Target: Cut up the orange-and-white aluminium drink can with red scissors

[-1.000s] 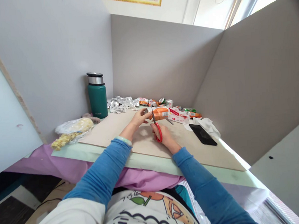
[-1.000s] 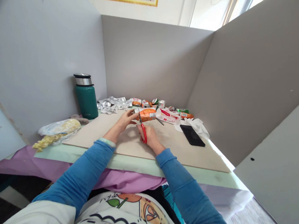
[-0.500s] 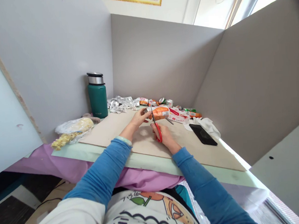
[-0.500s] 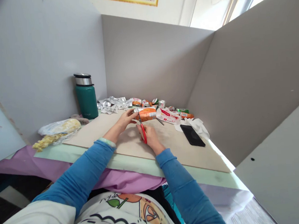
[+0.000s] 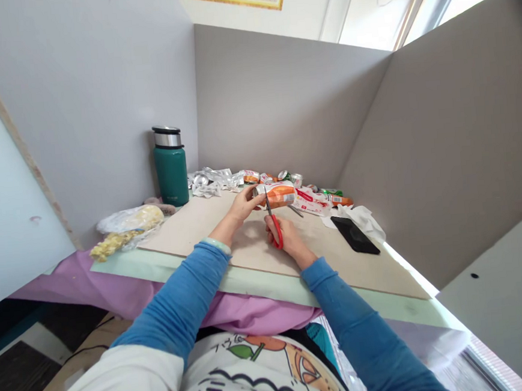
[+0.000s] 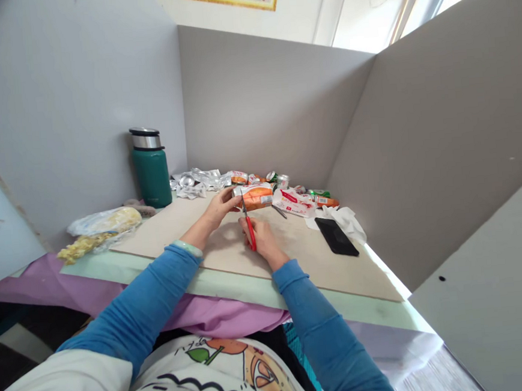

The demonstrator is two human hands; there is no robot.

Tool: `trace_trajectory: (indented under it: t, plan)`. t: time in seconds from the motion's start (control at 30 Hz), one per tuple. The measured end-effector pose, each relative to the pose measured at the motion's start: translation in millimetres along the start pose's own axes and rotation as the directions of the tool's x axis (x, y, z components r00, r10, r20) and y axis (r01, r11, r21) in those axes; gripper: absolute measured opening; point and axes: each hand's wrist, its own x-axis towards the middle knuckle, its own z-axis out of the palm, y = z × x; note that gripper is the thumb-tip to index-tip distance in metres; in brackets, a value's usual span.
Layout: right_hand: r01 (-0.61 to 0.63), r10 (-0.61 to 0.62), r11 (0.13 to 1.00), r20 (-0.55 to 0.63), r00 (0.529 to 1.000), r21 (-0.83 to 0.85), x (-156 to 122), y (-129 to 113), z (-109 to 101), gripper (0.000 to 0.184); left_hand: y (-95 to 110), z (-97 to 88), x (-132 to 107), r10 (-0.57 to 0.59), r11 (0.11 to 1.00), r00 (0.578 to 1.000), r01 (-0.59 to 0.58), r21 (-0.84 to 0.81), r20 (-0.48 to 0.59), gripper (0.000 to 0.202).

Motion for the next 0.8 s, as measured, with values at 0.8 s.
trace_trajectory:
  t: [0.8]
  plan:
    - [-0.001,-0.001,0.999,0.043,0.999,0.04,0.8,1.8,0.4,0.049,1.6,0.9,-0.9,-0.015,0.999,1.0,0.014,0.042,0.014,0.057]
